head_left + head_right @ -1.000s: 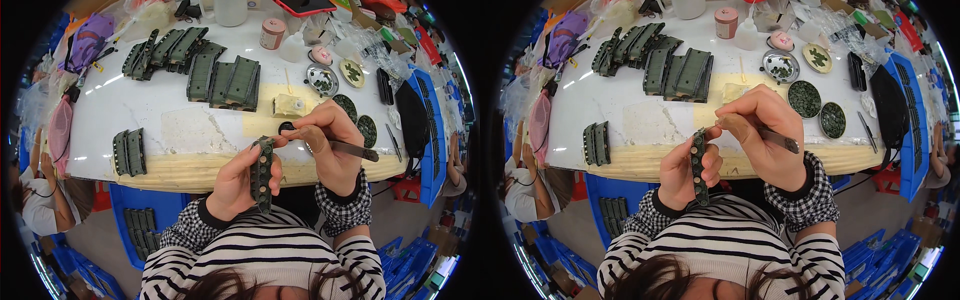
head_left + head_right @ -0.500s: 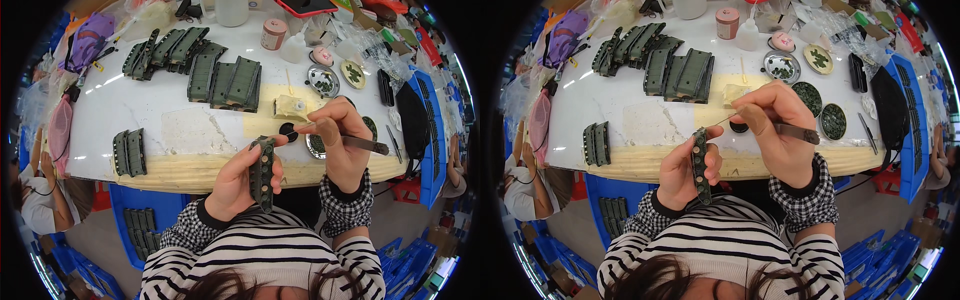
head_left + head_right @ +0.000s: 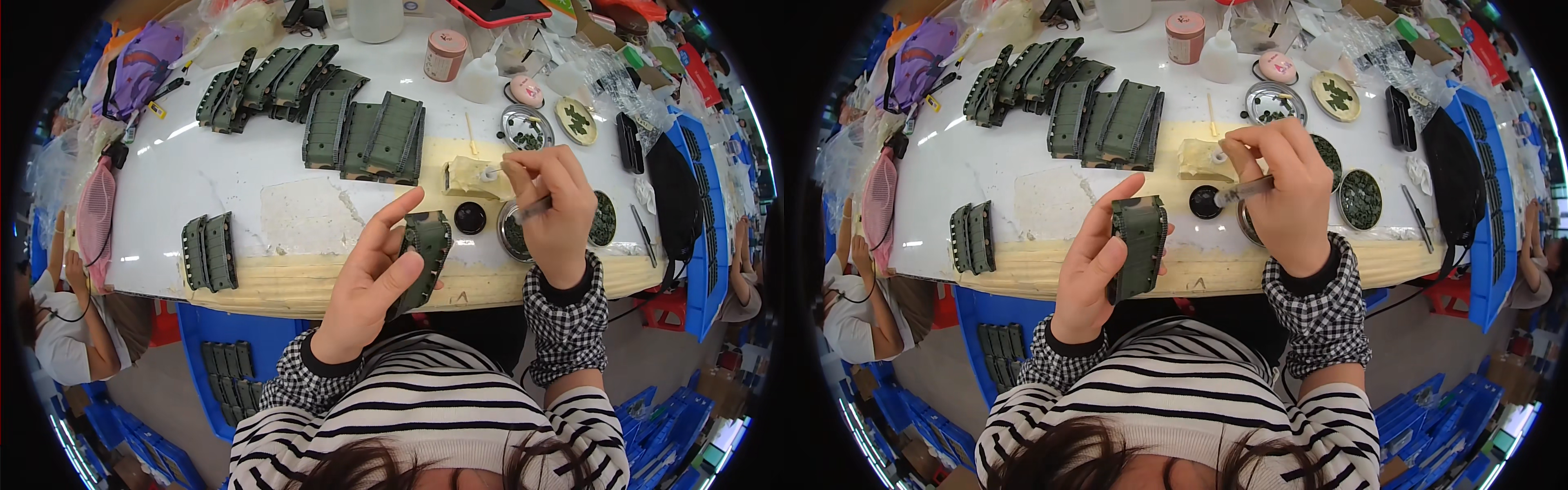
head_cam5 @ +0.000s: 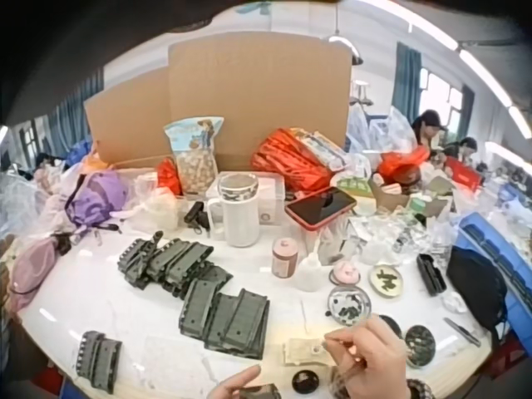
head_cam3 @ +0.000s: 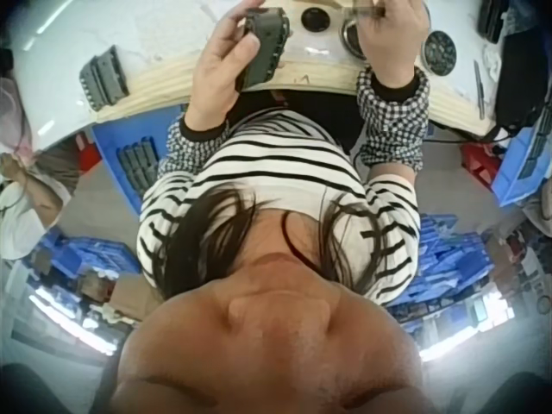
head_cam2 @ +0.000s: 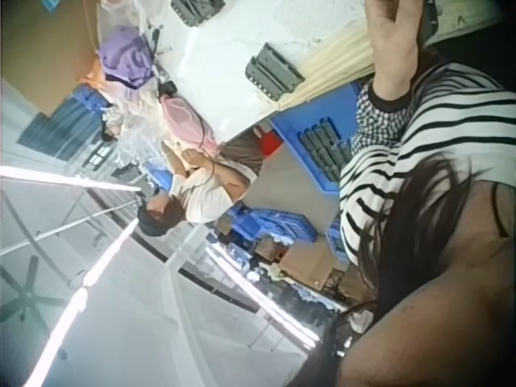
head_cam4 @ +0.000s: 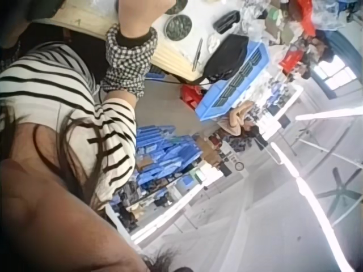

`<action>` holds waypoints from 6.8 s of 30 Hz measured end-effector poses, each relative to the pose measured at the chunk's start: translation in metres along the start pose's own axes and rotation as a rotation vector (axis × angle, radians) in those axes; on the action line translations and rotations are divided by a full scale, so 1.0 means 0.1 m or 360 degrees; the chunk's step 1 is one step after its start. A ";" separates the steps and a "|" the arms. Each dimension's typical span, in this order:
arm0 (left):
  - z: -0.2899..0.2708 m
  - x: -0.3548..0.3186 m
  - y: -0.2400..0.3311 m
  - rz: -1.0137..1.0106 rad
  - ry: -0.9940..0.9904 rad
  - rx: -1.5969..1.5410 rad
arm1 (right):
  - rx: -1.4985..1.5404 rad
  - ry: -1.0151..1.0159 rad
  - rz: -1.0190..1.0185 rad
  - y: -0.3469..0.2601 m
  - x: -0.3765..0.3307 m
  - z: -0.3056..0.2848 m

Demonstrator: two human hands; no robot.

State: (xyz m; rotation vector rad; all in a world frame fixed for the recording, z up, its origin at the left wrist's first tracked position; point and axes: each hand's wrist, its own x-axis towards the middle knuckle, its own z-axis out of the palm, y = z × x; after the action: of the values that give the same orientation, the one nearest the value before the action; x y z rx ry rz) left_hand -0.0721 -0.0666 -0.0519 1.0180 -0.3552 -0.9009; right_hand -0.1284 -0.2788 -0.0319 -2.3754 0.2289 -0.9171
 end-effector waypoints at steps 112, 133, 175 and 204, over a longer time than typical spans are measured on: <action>-0.15 -0.18 0.06 -0.0036 -0.0016 0.0023 | 0.0179 -0.0219 -0.0075 -0.44 -0.23 -0.35; -1.05 -0.38 0.44 0.0552 0.1661 0.2568 | 0.0183 -0.0388 -0.0132 -0.35 -0.33 -0.38; -0.13 -0.01 0.28 0.0906 0.0049 0.0956 | 0.0570 -0.0353 0.0156 -0.41 -0.53 -0.14; 0.15 -0.10 -0.02 -0.0565 -0.0410 0.0212 | 0.0878 -0.0503 -0.0036 -0.04 -0.62 -0.55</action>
State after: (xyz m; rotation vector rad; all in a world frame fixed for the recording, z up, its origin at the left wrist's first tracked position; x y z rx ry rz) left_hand -0.0885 -0.0683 -0.0441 1.1088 -0.4637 -1.3500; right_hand -0.2114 -0.2787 -0.0323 -1.9648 -0.1587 -0.5133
